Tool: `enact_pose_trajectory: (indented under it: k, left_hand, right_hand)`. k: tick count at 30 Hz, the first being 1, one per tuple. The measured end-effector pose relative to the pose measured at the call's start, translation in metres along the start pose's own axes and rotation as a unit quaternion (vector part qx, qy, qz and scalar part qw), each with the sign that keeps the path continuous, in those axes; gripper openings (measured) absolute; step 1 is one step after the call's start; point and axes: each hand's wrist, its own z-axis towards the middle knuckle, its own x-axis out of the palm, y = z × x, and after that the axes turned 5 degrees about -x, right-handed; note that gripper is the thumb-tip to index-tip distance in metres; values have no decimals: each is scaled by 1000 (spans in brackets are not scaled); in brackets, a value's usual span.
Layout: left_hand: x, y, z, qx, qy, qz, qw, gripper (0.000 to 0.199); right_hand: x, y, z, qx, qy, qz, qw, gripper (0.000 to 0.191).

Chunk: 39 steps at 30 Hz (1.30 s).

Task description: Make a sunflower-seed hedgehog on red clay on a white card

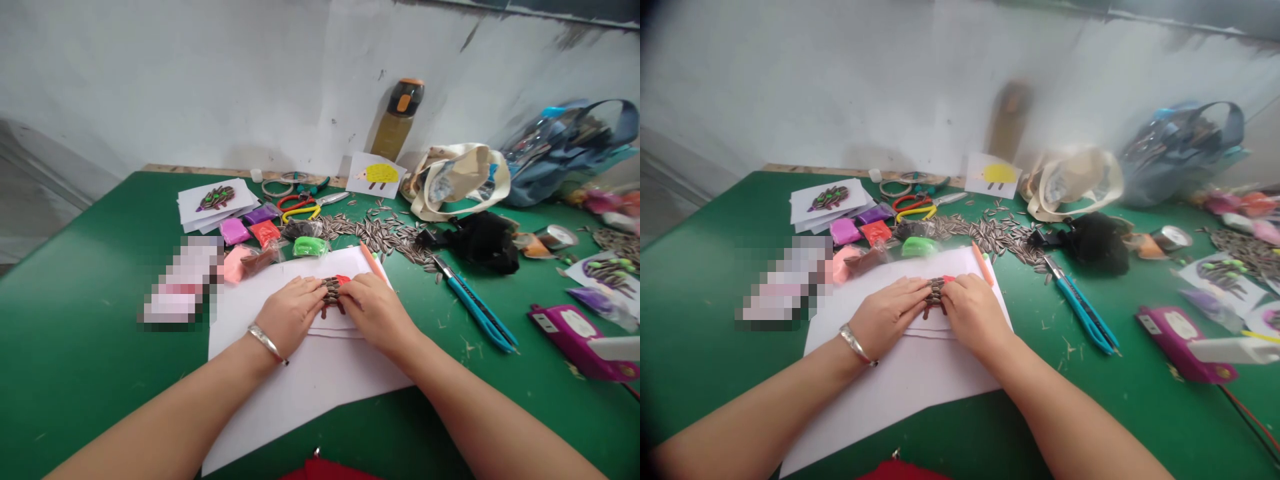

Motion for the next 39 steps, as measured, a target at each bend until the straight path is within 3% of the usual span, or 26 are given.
enact_pose_trajectory:
  k: [13,18,23,39]
  left_hand:
    - [0,0,0,-4,18,3,1000,28]
    - [0,1,-1,-6,20,-6,1000,29]
    - [0,1,-1,-10,25,0,1000,29]
    - [0,-1,-1,0,7,10,1000,26]
  right_hand:
    - [-7,-4,-2,12,15,1,1000,15]
    - [-13,-4,-5,8,20,-36,999,21]
    - [-9,-4,-5,-6,43,-63,997,23]
    - [-2,-5,-1,0,19,-77,997,24]
